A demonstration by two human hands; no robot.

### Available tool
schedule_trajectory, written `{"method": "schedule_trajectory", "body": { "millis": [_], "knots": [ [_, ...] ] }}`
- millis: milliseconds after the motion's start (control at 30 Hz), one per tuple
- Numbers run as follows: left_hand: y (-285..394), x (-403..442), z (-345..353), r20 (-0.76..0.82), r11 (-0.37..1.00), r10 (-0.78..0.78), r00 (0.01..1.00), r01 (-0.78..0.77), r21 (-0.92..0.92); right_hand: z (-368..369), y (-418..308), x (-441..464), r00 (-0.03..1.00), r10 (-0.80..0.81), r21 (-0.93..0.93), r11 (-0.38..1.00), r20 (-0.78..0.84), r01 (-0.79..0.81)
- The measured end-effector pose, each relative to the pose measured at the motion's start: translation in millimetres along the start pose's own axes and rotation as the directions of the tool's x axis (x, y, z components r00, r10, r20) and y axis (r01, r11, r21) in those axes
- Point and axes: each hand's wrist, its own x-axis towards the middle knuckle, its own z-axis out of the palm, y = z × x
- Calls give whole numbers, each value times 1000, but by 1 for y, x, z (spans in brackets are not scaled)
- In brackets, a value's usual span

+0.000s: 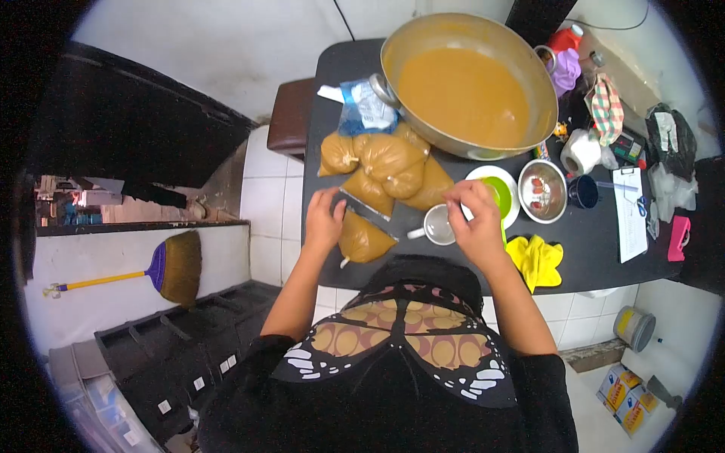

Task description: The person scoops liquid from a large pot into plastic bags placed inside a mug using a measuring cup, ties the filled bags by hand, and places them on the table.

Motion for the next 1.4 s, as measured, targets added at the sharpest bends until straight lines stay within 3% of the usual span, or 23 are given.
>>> {"method": "schedule_trajectory", "body": {
  "millis": [33, 100, 167, 267, 367, 467, 600, 700, 733, 767, 800, 833, 900, 967, 1000, 1067, 1100, 1133, 1200, 1300, 1333, 1367, 1400],
  "knots": [
    [14, 24, 0, 79, 983, -77, 994, 88, -160, -1, -2, -2, 1000, 0, 6, 1000, -5, 0],
    [15, 72, 22, 44, 974, 165, 985, -156, -166, -6, -5, -7, 1000, 16, 17, 1000, -23, -16],
    [4, 119, 56, 42, 960, 256, 966, -249, -125, -16, -9, -17, 997, 58, -12, 998, -43, -58],
    [-4, 172, 93, 219, 962, 119, 968, -167, 216, -33, -6, -38, 992, 98, -71, 992, -79, -103],
    [-23, 199, 125, 293, 933, -62, 954, -50, 357, -46, 1, -55, 976, 159, -80, 982, -152, -173],
    [-3, 205, 109, 428, 838, -178, 886, -92, 538, -56, 6, -66, 952, 216, -73, 969, -215, -237],
    [-25, 195, 116, 282, 841, 78, 956, -215, 497, -57, 13, -68, 943, 246, -61, 962, -226, -266],
    [-14, 178, 104, 52, 997, -31, 998, 27, 79, -48, 16, -59, 948, 274, 7, 961, -160, -276],
    [-5, 173, 98, 91, 934, -268, 959, 282, -219, -44, 16, -54, 951, 280, 31, 960, -130, -278],
    [7, 169, 92, 196, 724, -463, 865, 496, -479, -39, 17, -48, 962, 261, 9, 965, -80, -261],
    [13, 163, 87, 350, 401, -586, 731, 636, -659, -32, 17, -41, 970, 242, 54, 969, -19, -241],
    [10, 155, 89, 300, 478, -485, 822, 536, -695, -23, 16, -33, 975, 220, 99, 970, 40, -223],
    [7, 139, 84, 92, 880, -219, 971, 238, -412, 0, 19, -16, 971, 166, 149, 970, 170, -192],
    [23, 122, 64, -145, 979, 109, 983, -131, -154, 29, 19, 2, 950, 132, 225, 954, 283, -199],
    [32, 115, 54, -165, 924, -38, 986, -28, -381, 42, 16, 11, 938, 122, 293, 930, 324, -222],
    [46, 104, 33, -107, 634, -320, 941, 129, -762, 56, 14, 28, 954, 135, 232, 952, 268, -199],
    [51, 98, 22, 33, 381, -408, 913, 203, -902, 60, 12, 35, 960, 140, 201, 961, 242, -190],
    [80, 93, -6, 85, 280, -493, 866, 250, -927, 60, 6, 40, 975, 117, 282, 945, 189, -168],
    [72, 85, -10, -104, 393, -400, 911, 68, -917, 56, -7, 46, 993, 90, 435, 893, 83, -117],
    [77, 71, -26, -114, 493, -362, 925, 86, -866, 44, -18, 47, 956, 82, 653, 714, 280, -253],
    [85, 68, -35, -47, 434, -374, 926, 130, -892, 41, -21, 45, 938, 80, 713, 630, 337, -309],
    [96, 65, -43, 21, 372, -380, 925, 173, -912, 37, -20, 44, 936, -6, 629, 742, 353, -233],
    [102, 62, -48, 90, 308, -379, 921, 218, -926, 34, -21, 42, 930, 8, 641, 723, 367, -259]
  ]
}}
